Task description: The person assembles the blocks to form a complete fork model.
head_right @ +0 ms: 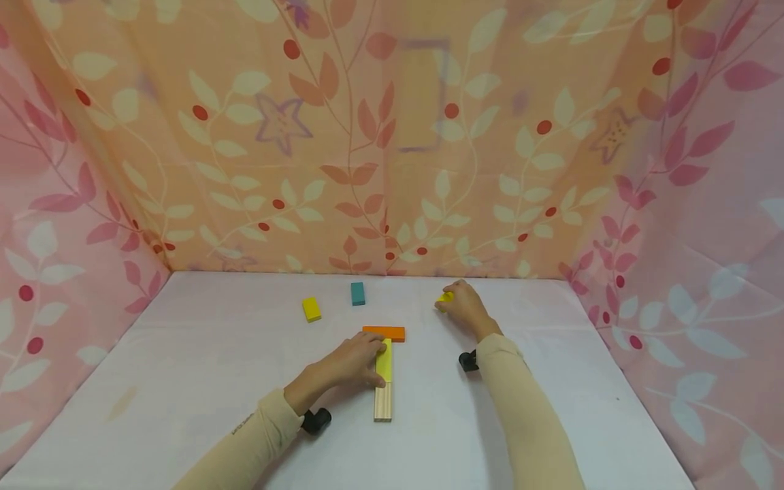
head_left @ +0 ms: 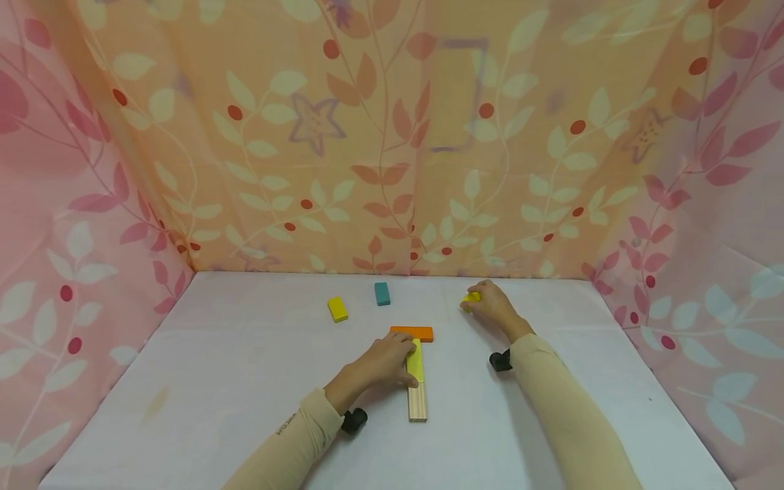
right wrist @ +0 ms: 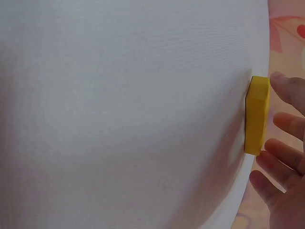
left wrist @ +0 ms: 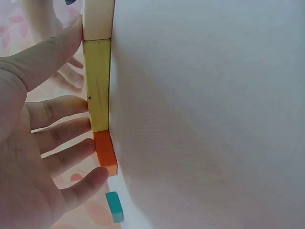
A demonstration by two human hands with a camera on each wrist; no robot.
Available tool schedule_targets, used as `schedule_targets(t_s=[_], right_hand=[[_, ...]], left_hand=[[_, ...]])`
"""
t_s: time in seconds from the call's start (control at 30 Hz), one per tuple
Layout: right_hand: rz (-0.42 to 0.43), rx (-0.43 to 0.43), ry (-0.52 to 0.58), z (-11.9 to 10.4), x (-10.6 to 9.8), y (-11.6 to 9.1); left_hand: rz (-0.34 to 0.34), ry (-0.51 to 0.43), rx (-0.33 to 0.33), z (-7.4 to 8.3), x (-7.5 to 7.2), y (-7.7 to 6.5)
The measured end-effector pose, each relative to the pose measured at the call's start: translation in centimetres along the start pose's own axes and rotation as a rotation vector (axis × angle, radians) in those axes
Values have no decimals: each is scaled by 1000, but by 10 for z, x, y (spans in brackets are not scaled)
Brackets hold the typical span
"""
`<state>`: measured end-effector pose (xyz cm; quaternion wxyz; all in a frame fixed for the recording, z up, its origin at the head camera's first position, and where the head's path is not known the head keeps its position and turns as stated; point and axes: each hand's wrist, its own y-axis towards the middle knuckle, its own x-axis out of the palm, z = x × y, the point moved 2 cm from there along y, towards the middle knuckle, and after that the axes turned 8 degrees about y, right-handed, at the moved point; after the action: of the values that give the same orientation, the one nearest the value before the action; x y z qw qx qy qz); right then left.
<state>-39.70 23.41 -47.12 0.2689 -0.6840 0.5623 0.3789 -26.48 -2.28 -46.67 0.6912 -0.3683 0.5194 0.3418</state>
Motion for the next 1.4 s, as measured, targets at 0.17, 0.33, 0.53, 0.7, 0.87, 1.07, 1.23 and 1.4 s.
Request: schedule_targets(t_s=[0.17,0.33,0.53,0.7,0.87,1.07,1.23,1.4], right_hand=[[-27,21,-20,1,-1,1],[-59,13,-33,1,-3,3],[-100,49,-9,1,-3,5],[-123,77,-39,0,-3,7],[-131,89,-66,-3,-3,8],[-131,104,-67,-6,-3,9],[-124,109,-61,-5,-2,9],[-112,106,-51,-5,-2,8]], left_hand=[[-2,-8,-6,1,-1,-1],[-2,-4,-8,1,0,-1],[8,-4,12,0,0,-1],[6,-13,10,0,0,-2],[-7,-14,-13,0,-1,-1],[-3,2,-10,-2,0,0],[5,4,1,-2,1,0],[12,2,16,-1,0,-1]])
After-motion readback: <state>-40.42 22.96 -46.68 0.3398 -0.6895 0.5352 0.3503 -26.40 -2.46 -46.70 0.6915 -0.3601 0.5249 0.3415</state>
